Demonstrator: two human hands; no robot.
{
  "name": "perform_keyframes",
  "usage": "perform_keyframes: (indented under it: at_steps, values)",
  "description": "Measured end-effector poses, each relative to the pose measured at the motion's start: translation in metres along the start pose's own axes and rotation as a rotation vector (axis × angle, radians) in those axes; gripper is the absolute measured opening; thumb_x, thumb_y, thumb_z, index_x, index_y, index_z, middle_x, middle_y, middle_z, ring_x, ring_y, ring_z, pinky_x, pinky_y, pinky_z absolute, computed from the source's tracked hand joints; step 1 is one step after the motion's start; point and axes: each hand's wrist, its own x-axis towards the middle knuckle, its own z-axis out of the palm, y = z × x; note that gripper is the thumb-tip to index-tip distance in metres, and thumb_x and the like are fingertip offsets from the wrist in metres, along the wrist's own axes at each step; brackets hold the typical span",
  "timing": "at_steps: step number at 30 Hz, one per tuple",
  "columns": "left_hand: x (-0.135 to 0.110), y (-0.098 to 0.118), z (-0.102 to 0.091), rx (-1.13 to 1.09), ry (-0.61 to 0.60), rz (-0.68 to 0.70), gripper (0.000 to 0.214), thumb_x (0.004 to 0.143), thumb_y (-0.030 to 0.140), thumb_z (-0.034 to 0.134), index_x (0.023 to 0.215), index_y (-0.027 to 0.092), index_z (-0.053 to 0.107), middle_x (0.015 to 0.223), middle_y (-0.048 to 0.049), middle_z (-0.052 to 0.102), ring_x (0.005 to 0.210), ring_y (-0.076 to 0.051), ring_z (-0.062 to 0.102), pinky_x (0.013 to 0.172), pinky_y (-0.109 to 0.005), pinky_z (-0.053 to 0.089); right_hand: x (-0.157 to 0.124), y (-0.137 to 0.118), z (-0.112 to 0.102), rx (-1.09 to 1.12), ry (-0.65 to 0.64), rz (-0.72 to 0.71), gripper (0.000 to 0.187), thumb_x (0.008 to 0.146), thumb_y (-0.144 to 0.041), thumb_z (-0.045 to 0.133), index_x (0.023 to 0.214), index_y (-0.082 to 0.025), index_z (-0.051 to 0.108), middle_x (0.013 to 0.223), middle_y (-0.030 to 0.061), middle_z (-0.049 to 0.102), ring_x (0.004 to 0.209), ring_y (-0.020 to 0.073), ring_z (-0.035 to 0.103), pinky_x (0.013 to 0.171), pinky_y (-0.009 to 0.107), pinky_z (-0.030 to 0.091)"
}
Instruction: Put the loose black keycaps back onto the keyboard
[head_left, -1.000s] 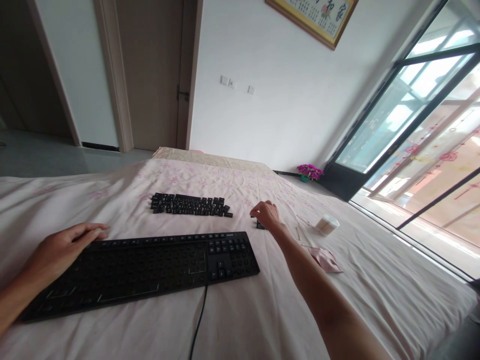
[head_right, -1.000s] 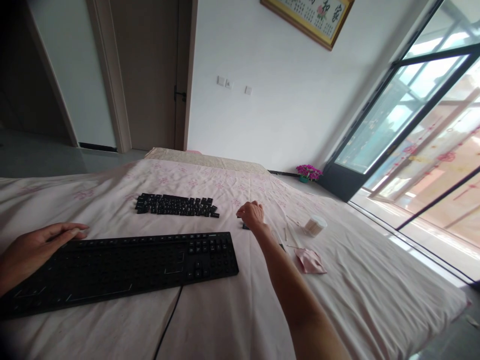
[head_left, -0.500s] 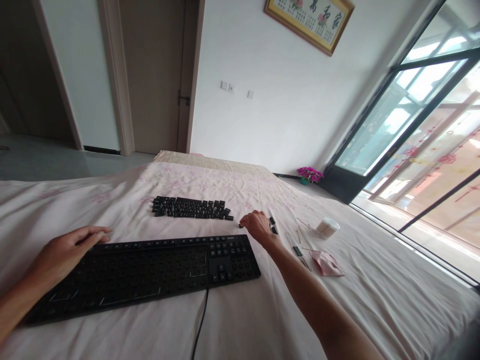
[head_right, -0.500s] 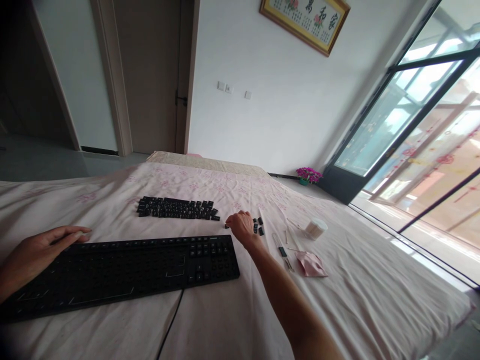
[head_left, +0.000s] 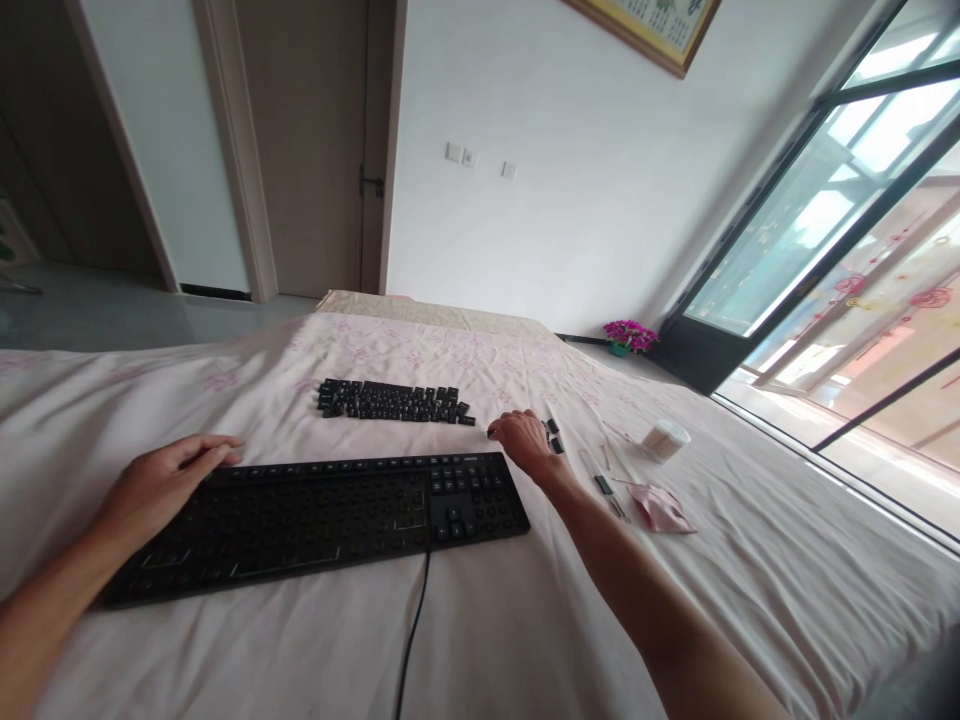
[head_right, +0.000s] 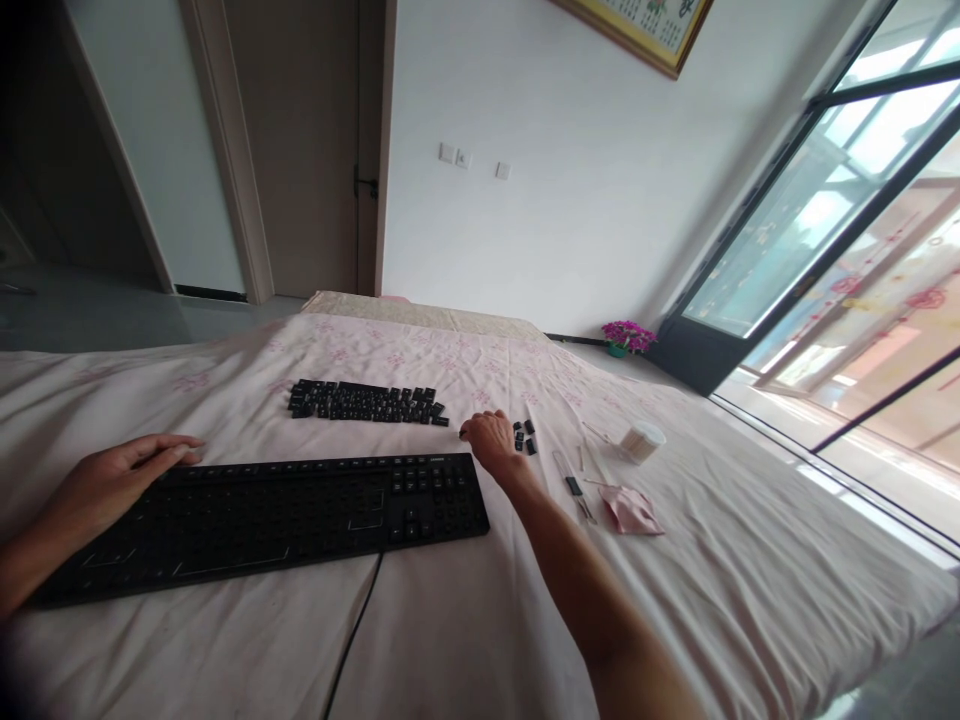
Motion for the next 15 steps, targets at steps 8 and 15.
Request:
perform_keyframes:
  at_steps: [8, 15]
  values:
    - [0.000, 0.000, 0.000, 0.029, 0.015, 0.050, 0.044, 0.081, 0.049, 0.050, 0.110, 0.020, 0.065, 0.096, 0.0010, 0.075, 0.091, -0.018, 0.065, 0.076, -0.021, 0.043, -0.076, -0.031, -0.027, 0.242, 0.167, -0.128, 0.022, 0.091, -0.038, 0.054, 0.100, -0.032, 0.073, 0.095, 0.0002, 0.070, 0.088, 0.0164, 0.059, 0.085, 0.030, 0.034]
    - [-0.002, 0.003, -0.002, 0.025, 0.004, 0.053, 0.043, 0.081, 0.048, 0.050, 0.111, 0.020, 0.064, 0.096, 0.0009, 0.074, 0.093, -0.018, 0.063, 0.079, -0.021, 0.041, -0.107, -0.048, -0.018, 0.200, 0.182, -0.194, 0.019, 0.090, -0.036, 0.056, 0.096, -0.031, 0.074, 0.087, 0.0023, 0.066, 0.081, 0.0170, 0.054, 0.077, 0.031, 0.033]
